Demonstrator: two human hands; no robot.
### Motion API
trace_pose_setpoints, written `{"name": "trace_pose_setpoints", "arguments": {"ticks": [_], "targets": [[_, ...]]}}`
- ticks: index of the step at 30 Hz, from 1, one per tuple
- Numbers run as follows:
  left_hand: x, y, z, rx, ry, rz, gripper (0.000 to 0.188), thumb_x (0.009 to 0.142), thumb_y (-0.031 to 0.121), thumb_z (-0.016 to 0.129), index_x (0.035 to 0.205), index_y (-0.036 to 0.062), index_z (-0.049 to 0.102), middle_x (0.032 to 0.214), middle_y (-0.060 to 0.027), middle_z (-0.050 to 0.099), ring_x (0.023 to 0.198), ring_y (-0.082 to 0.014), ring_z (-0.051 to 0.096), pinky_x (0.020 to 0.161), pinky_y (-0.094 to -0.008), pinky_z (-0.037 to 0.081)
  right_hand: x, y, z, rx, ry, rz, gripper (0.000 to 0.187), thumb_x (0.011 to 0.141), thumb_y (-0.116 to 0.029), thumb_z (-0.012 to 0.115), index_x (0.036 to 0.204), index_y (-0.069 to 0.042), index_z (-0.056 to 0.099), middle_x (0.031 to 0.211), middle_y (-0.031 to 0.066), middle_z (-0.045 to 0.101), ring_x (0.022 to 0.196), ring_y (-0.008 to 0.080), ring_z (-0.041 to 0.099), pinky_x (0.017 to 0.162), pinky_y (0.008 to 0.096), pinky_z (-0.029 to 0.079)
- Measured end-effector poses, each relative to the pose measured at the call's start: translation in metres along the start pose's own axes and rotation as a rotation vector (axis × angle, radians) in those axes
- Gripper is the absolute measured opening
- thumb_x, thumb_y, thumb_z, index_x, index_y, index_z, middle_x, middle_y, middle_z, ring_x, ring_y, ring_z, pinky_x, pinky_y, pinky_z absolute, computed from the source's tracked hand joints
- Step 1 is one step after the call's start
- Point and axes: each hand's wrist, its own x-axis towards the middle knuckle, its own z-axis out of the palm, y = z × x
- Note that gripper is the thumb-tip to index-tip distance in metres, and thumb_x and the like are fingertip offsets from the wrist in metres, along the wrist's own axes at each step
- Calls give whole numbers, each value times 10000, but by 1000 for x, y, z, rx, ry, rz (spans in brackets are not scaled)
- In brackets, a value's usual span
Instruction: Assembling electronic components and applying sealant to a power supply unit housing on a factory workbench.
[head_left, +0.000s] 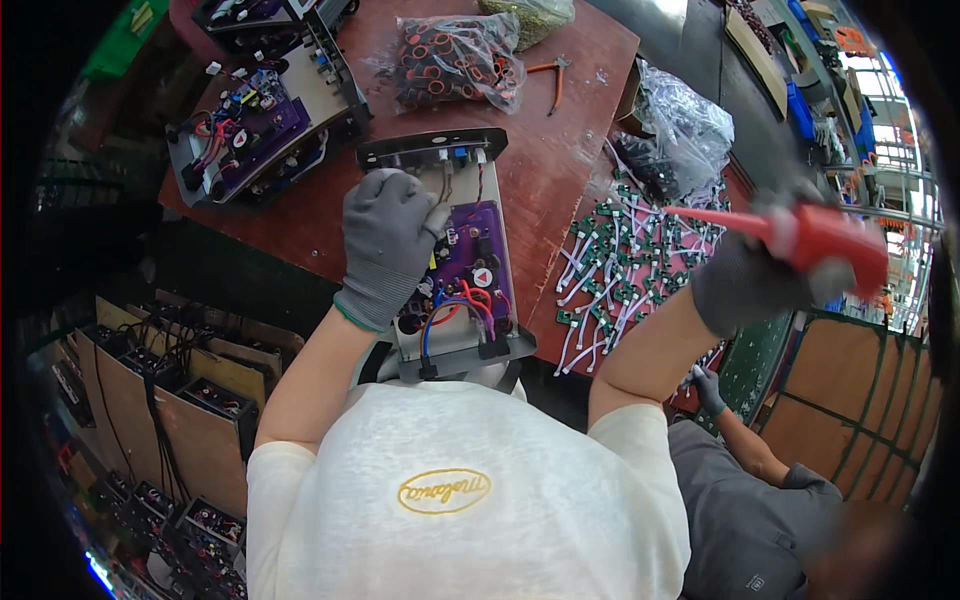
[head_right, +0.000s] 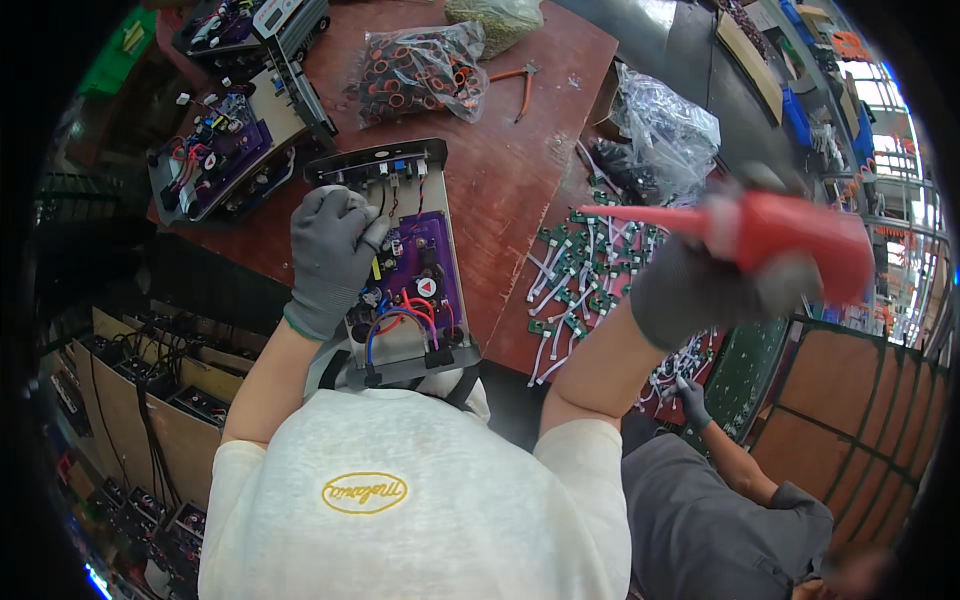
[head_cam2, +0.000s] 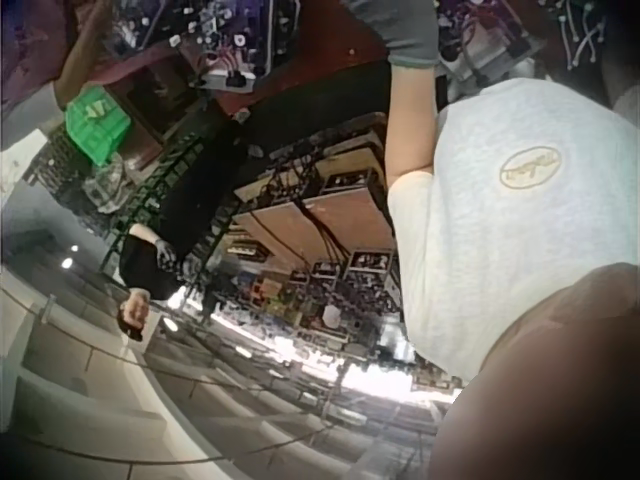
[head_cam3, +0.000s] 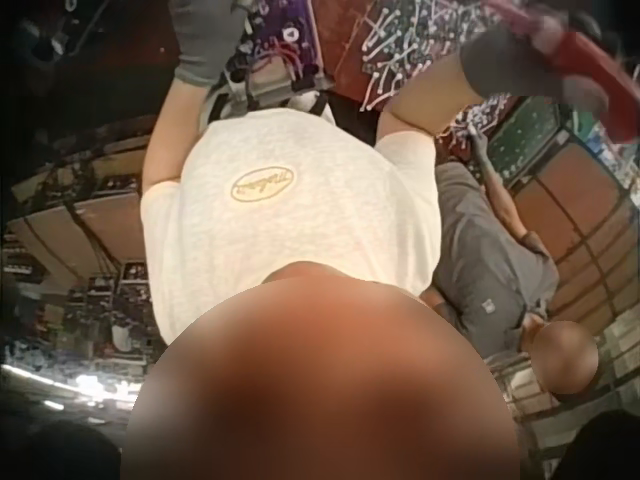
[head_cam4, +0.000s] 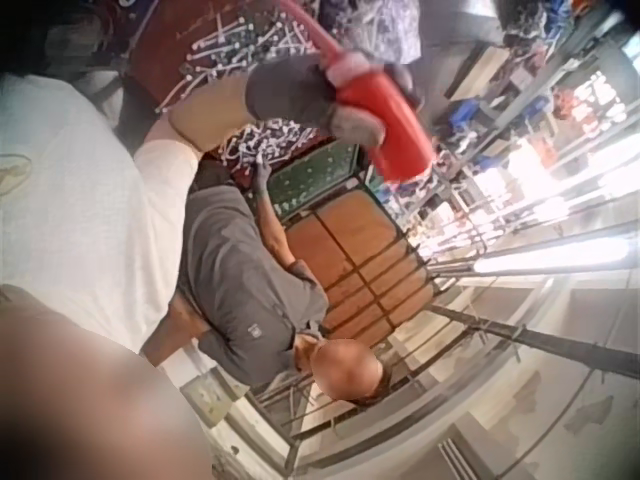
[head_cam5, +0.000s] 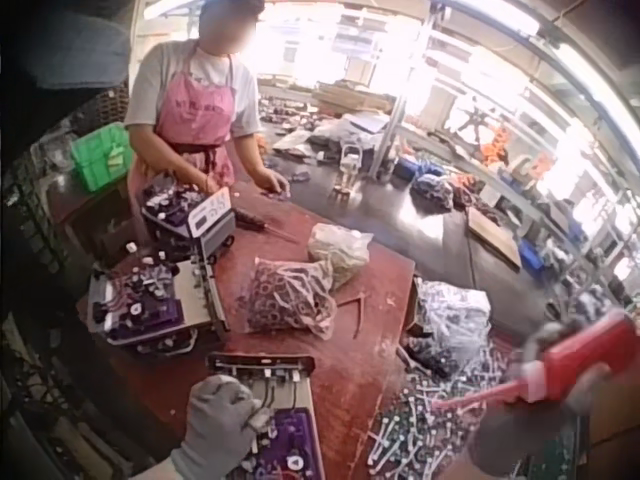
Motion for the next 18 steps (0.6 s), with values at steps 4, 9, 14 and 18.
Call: {"name": "trace_pose_setpoints", "arguments": {"ticks": [4,9,14,18], "targets": [[-1,-1,-1,-6,17,-13,144,733,169,696,760,37,644,795,-70,564,829,-264,540,715,-399,428,-19,38,2,-180,-113,-324,430,854,-268,669,1142,-15,476,920,60,563,718,144,569,621,269,505],[5,-5,-1,-20,5,-10,143,736,170,696,764,40,642,793,-68,564,808,-265,541,712,-401,422,-35,89,-28,-866,393,71,434,818,-399,696,989,-33,538,750,23,543,591,100,505,540,228,429],[4,-1,-1,-45,-17,-40,153,743,183,698,749,39,646,787,-72,565,803,-260,539,702,-396,421,-10,54,10,-336,283,13,431,870,-368,638,1104,-20,539,922,119,632,626,121,579,500,201,448],[2,-2,2,-16,10,-24,159,746,189,697,746,36,652,754,-72,562,783,-255,540,699,-391,420,-20,94,36,-306,140,150,447,872,-353,642,1146,-19,531,1005,153,642,713,156,631,498,212,469]]}}
